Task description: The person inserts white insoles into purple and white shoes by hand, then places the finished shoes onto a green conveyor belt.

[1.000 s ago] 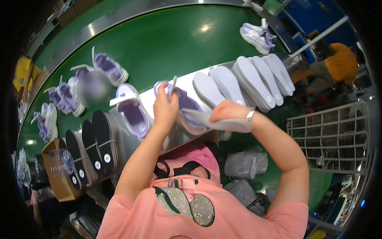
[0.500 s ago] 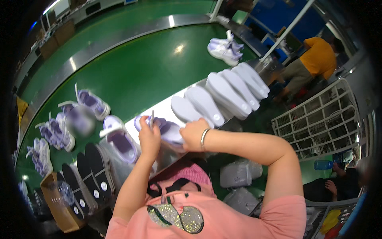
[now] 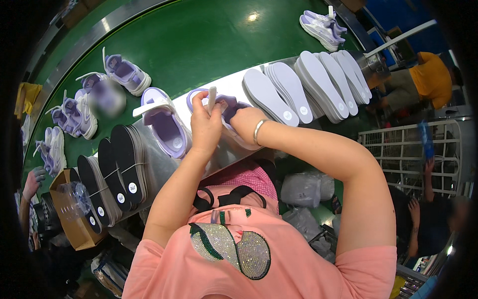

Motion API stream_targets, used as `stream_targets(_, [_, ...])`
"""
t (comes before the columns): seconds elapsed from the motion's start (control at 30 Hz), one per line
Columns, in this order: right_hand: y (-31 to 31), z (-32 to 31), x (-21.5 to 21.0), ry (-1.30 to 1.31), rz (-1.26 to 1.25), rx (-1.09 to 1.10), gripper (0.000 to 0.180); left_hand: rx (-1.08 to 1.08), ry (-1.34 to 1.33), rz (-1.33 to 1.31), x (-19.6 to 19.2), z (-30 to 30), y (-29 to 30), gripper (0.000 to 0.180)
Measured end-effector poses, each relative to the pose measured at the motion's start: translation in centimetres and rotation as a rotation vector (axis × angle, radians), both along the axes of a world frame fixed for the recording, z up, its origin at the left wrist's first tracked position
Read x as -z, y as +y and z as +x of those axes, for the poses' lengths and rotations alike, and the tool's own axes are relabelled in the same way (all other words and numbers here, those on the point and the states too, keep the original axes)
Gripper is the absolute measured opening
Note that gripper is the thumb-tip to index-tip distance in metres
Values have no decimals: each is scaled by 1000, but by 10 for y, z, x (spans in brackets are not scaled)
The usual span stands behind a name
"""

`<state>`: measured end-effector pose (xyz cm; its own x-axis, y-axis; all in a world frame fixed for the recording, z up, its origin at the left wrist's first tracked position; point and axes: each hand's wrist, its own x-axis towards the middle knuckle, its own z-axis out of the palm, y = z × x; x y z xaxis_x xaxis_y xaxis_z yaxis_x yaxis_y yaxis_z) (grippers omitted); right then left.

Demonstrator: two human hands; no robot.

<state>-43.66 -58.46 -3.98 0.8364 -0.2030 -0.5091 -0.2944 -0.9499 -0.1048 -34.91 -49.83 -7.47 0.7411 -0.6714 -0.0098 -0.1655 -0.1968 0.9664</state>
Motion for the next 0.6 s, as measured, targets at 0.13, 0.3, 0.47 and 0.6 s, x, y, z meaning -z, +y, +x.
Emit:
stream_targets(0.13, [-8,16,-2,230,19,68,19,22,25,-16,-4,-1,-2,34])
stream_targets(0.3, [-8,35,10,307,115,-164,24,18,171,16,-9,5,4,40])
stream_targets(0.47, [-6,27,-2,255,144,139,45,82,120,6,-7,-5,-4,35])
stream_targets(0.6, [-7,28,-27,350,41,80,42,103,116,1,-8,-2,-4,38])
